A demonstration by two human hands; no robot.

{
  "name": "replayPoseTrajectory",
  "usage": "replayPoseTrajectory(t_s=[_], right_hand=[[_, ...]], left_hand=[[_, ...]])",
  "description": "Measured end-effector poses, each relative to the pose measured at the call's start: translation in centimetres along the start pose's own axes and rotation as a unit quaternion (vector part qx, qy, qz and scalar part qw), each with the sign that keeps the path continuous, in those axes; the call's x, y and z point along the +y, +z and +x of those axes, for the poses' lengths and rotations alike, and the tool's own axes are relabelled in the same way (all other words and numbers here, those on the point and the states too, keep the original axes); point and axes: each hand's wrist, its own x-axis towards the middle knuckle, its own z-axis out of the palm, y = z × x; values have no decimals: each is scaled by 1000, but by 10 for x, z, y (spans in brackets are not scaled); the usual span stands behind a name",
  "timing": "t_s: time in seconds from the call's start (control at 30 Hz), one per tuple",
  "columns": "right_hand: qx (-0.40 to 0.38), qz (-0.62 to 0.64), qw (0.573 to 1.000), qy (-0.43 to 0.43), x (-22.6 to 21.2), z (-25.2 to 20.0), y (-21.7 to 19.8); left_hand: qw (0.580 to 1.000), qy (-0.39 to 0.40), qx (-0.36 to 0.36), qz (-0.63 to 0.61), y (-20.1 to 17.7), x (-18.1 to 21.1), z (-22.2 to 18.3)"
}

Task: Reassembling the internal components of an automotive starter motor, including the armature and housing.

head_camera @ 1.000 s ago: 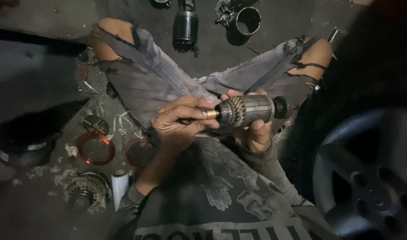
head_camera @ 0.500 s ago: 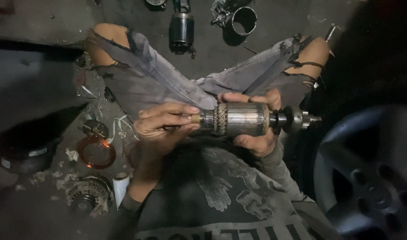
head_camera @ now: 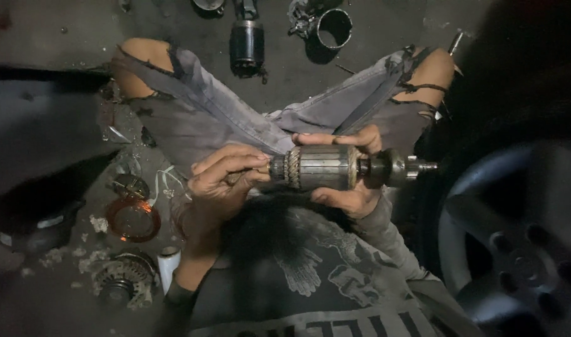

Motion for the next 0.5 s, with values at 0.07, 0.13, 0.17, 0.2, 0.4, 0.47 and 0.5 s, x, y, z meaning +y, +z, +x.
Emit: replayPoseTrajectory(t_s=[0.07, 0.13, 0.17, 0.2, 0.4, 0.47, 0.5], right_hand=[[0, 12, 1000, 0, -3, 3, 3], [-1, 23, 1000, -1, -5, 5, 5], [8, 7, 1000, 1, -5, 5, 6], [17, -9, 1000, 4, -5, 5, 7], [43, -48, 996, 56, -10, 5, 13], [39, -48, 996, 62, -10, 5, 11], [35, -49, 996, 69, -10, 5, 11]], left_hand=[[999, 0, -14, 31, -2, 3, 1], [998, 1, -27, 61, -4, 6, 2], [997, 5, -26, 69, -4, 8, 2], [997, 9, -24, 76, -4, 9, 3], [999, -18, -28, 29, -6, -8, -3], [999, -21, -29, 28, -5, -12, -7], [999, -23, -27, 27, -5, -13, -10]])
